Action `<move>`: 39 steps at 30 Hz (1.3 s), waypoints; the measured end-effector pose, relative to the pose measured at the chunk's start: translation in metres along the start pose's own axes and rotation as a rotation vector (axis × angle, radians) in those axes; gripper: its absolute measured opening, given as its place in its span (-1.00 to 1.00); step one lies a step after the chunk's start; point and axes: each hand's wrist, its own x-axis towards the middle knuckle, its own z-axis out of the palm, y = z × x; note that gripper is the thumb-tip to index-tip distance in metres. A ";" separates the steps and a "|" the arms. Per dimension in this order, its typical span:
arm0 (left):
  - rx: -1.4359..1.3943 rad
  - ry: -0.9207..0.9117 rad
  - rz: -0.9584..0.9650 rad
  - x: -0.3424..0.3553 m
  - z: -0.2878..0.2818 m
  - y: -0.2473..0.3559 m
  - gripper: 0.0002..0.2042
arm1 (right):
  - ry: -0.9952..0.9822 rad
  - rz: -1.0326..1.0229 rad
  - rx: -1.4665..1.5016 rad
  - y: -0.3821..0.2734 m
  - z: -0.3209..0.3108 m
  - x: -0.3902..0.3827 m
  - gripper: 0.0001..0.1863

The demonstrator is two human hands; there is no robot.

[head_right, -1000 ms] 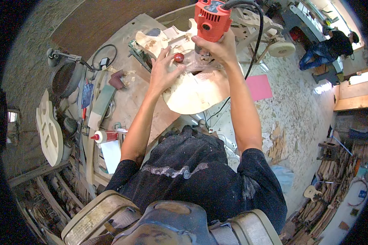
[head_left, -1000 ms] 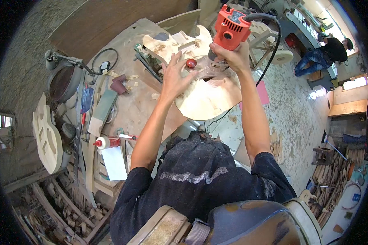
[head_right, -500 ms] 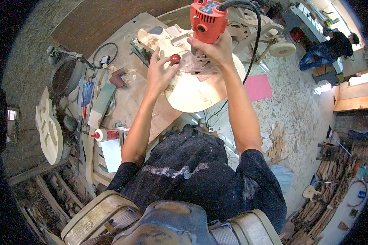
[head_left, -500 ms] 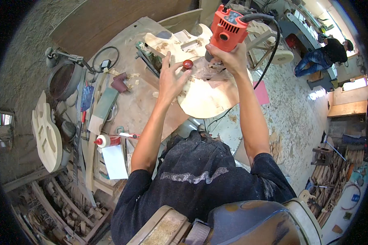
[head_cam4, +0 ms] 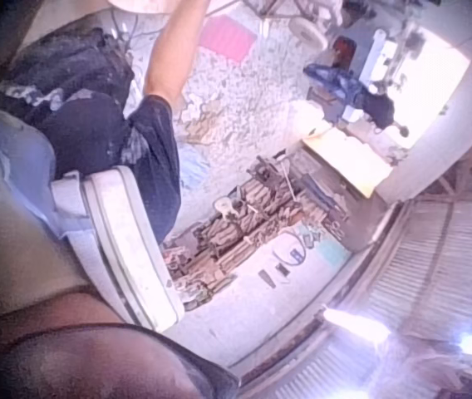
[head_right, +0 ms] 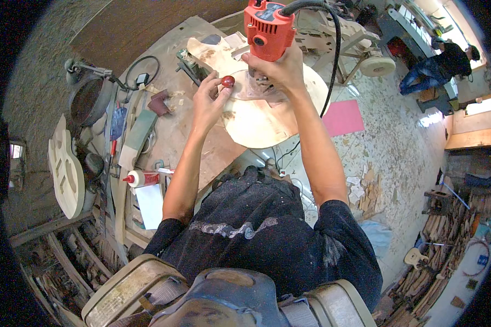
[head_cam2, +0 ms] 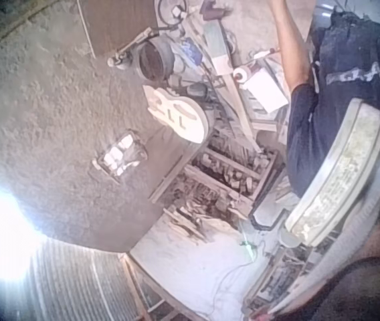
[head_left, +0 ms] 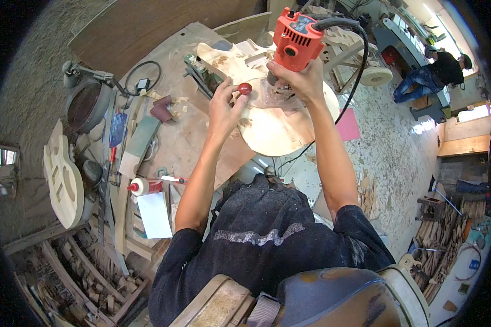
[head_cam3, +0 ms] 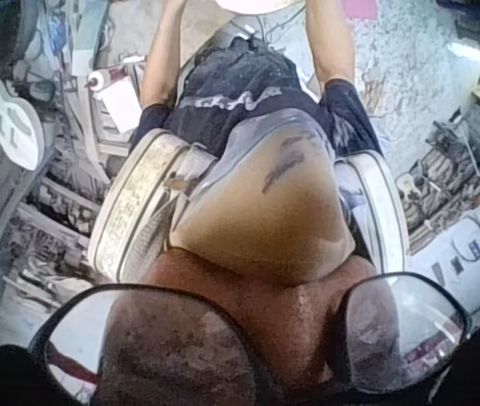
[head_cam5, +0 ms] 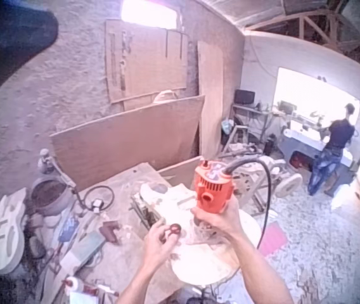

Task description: The person uses a handheld router to cut out the pickup cavities on a wooden guitar body.

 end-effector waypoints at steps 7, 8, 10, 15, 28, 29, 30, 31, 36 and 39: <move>-0.105 0.001 0.024 -0.004 -0.004 -0.007 -0.68 | -0.009 -0.060 -0.021 -0.005 0.009 -0.003 -0.67; -0.137 -0.001 0.034 -0.004 -0.005 -0.006 -0.69 | -0.006 -0.074 -0.038 -0.003 0.009 -0.002 -0.67; -0.153 -0.002 0.030 -0.005 -0.005 -0.004 -0.70 | -0.004 -0.112 -0.115 0.000 0.008 -0.002 -0.68; -0.161 0.003 0.034 -0.008 -0.009 -0.005 -0.71 | -0.030 -0.117 -0.092 -0.007 0.014 -0.003 -0.65; -0.290 -0.024 -0.048 -0.017 -0.019 0.001 -0.70 | -0.051 -0.097 -0.111 -0.019 0.011 -0.008 -0.54; -0.343 -0.013 -0.036 -0.017 -0.020 0.002 -0.71 | -0.046 -0.104 -0.140 -0.023 0.006 -0.007 -0.51; -0.336 -0.019 -0.034 -0.020 -0.022 0.001 -0.71 | 0.043 -0.140 -0.083 -0.034 0.002 -0.009 -0.47; -0.339 0.051 -0.002 -0.021 -0.024 -0.002 -0.73 | 0.133 -0.175 -0.027 -0.047 -0.004 -0.010 -0.44; 0.121 0.168 0.198 -0.026 -0.027 0.019 -0.77 | 0.358 -0.215 0.073 -0.073 -0.076 0.000 -0.39; 0.277 -0.095 0.273 -0.024 -0.006 0.049 -0.72 | 0.443 -0.296 0.093 -0.103 -0.112 -0.009 -0.44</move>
